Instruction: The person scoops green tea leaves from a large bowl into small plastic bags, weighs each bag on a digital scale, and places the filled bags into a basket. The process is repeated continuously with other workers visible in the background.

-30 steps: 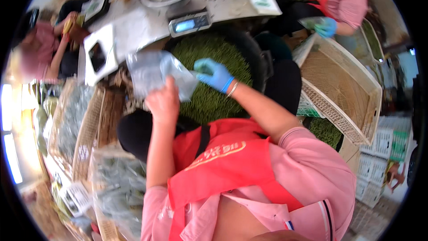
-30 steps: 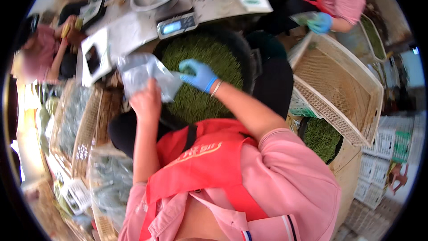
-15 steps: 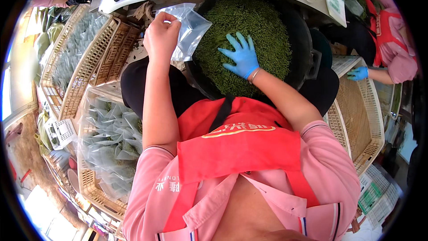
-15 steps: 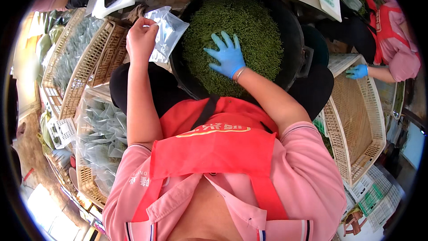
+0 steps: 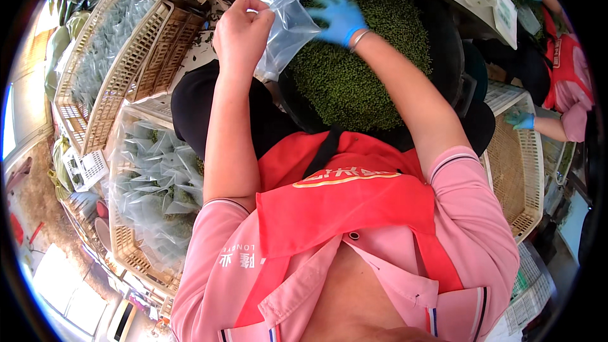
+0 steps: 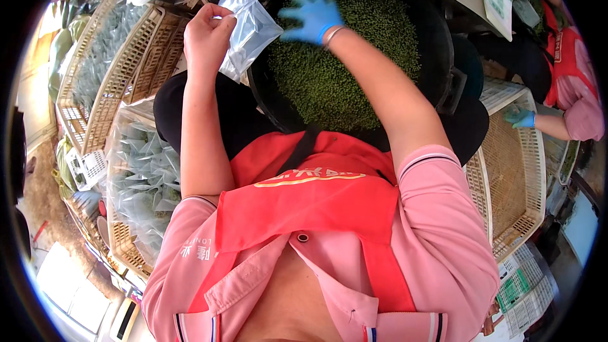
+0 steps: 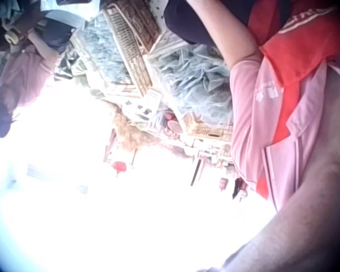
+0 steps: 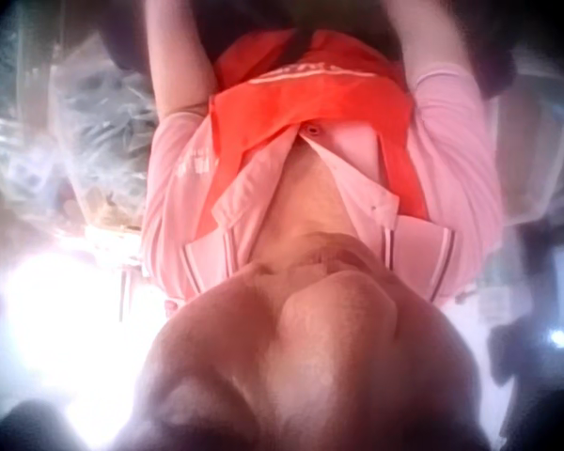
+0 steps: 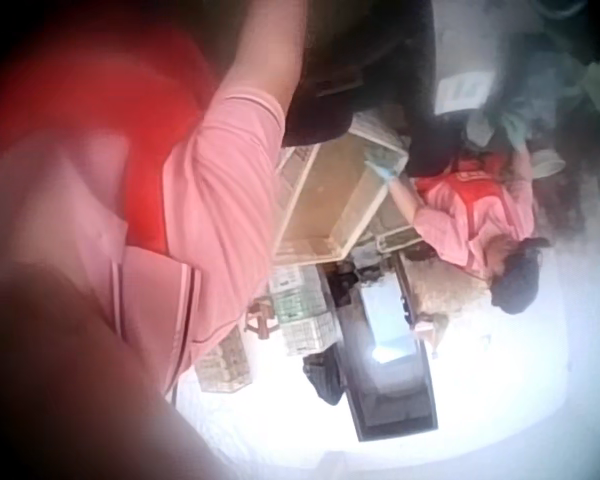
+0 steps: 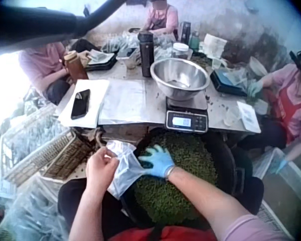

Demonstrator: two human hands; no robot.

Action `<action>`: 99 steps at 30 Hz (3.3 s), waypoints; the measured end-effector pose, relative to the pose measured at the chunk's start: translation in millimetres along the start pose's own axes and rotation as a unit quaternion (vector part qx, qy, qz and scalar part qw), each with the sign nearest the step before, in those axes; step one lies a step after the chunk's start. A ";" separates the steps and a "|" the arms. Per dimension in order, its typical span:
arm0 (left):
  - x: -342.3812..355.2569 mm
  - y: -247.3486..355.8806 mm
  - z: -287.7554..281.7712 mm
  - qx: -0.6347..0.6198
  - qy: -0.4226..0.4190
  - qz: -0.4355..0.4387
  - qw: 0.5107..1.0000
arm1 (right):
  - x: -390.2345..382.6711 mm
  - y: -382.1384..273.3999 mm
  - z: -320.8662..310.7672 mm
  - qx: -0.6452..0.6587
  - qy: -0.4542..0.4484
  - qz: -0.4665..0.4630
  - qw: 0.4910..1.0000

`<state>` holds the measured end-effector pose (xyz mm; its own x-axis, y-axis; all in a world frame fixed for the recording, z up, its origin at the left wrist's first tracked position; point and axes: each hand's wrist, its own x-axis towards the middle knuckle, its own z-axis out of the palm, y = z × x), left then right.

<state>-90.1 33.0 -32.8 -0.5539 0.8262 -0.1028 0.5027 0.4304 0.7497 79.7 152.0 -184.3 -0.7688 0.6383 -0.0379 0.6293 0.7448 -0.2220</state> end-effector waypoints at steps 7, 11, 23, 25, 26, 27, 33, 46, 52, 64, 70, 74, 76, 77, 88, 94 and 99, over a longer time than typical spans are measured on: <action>-3.1 0.9 0.6 0.005 -0.013 0.007 1.000 | -85.5 -74.3 -12.2 -0.059 -0.115 -0.248 0.960; -9.1 -7.0 4.9 -0.032 -0.035 0.028 0.998 | -103.9 -41.2 -18.1 -0.037 -0.047 -0.134 0.989; -35.6 13.3 92.6 0.027 -0.073 0.099 0.992 | -154.4 24.4 -136.0 0.797 0.018 0.244 0.552; -39.2 13.6 105.5 0.020 -0.074 0.098 0.992 | -155.2 8.1 -159.8 0.785 0.014 0.248 0.567; -39.5 11.9 110.9 0.013 -0.082 0.096 0.992 | -154.8 4.0 -165.6 0.779 0.003 0.248 0.576; -41.2 12.5 112.9 0.012 -0.083 0.100 0.991 | -155.5 1.7 -169.9 0.771 -0.006 0.251 0.586; -47.8 18.7 114.4 -0.012 -0.109 0.114 0.987 | -134.6 -18.9 -170.0 0.717 -0.066 0.330 0.610; -30.8 16.8 108.9 -0.210 -0.130 0.027 0.969 | -125.4 -0.3 -205.2 0.379 -0.038 0.215 0.900; -37.8 29.1 91.7 -0.177 -0.110 0.105 0.972 | -103.6 18.0 -109.0 0.334 -0.023 0.183 0.925; 32.8 -3.4 40.5 -0.393 -0.049 0.090 0.914 | -160.1 -73.1 -34.1 -0.022 -0.120 -0.194 0.973; 6.1 12.6 29.3 -0.348 -0.063 0.045 0.934 | -150.6 1.9 -31.2 -0.036 0.059 -0.058 0.996; 4.6 18.5 33.6 -0.382 -0.071 0.050 0.920 | -181.5 87.4 -12.8 0.236 0.109 0.094 0.961; 7.2 12.9 38.9 -0.385 -0.071 0.057 0.918 | -188.4 60.5 -10.1 0.201 0.141 0.104 0.964; 9.3 12.1 41.1 -0.389 -0.069 0.050 0.917 | -194.6 39.2 -10.4 0.182 0.156 0.115 0.964; 2.4 13.3 35.4 -0.340 -0.075 0.003 0.938 | -120.3 43.6 -4.5 0.060 0.210 -0.018 0.976; 4.5 16.9 36.5 -0.356 -0.083 -0.006 0.931 | -89.5 133.7 5.4 0.250 0.240 0.210 0.914; 6.4 11.8 33.1 -0.357 -0.072 -0.019 0.931 | -60.2 12.4 -22.9 -0.025 0.021 0.120 0.992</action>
<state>-65.7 55.4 -46.2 -0.4412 0.8780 -0.1859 -0.1129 0.1512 0.9820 136.4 127.3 -162.5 -0.5913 0.8053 -0.0434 0.7994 0.5781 -0.1637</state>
